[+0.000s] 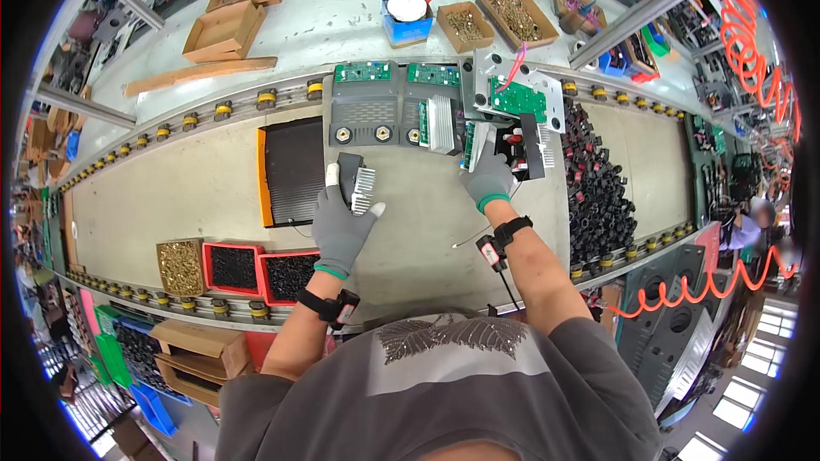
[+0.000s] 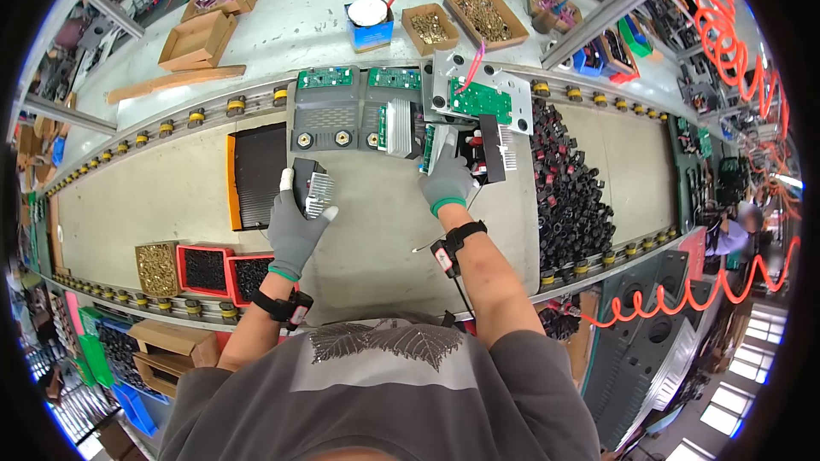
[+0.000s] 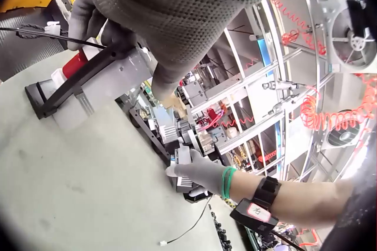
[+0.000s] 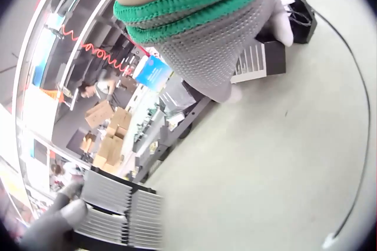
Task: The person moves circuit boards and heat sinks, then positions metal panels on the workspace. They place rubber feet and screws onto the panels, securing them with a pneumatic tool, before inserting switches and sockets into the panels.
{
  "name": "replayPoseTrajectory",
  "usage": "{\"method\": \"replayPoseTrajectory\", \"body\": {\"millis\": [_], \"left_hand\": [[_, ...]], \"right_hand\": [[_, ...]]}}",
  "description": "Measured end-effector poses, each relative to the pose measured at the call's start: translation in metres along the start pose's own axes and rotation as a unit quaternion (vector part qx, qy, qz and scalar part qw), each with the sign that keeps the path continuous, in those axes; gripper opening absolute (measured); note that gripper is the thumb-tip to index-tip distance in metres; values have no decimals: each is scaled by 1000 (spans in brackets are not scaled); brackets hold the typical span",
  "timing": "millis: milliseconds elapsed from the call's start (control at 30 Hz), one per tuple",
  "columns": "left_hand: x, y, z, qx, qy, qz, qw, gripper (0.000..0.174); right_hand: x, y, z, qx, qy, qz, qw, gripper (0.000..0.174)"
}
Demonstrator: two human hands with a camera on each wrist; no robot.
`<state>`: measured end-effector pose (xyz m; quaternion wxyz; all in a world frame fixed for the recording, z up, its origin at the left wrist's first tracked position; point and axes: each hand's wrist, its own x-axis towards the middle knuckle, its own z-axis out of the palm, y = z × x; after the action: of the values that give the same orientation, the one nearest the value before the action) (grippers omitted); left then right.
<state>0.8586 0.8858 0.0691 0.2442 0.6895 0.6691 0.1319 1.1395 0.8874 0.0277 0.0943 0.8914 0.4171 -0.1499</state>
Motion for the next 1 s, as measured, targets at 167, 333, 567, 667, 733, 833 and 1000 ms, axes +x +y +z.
{"method": "replayPoseTrajectory", "body": {"millis": [167, 333, 567, 667, 733, 833, 1000], "left_hand": [[-2, -7, -2, -30, 12, 18, 999, 109], [-2, -8, 4, -48, 25, 5, 999, 104], [-1, -9, 10, -55, 53, 1, 997, 104], [-1, -9, 11, -56, 51, 4, 997, 102], [2, -8, 7, -78, 30, 9, 996, 101], [6, -11, 8, -73, 36, 34, 996, 105], [8, -10, 5, -63, 28, 63, 996, 104]], "right_hand": [[-31, 23, 1, 344, 15, -25, 939, 104], [-75, -12, -39, 413, 124, -240, 870, 95], [-12, -167, -49, 152, -25, -259, 954, 99], [-4, -176, -36, 114, -20, -266, 957, 94], [1, -159, -40, 94, -6, -273, 957, 90], [-13, -94, -75, 133, 214, -325, 912, 72], [3, 51, -88, 80, 211, -21, 974, 91]]}}
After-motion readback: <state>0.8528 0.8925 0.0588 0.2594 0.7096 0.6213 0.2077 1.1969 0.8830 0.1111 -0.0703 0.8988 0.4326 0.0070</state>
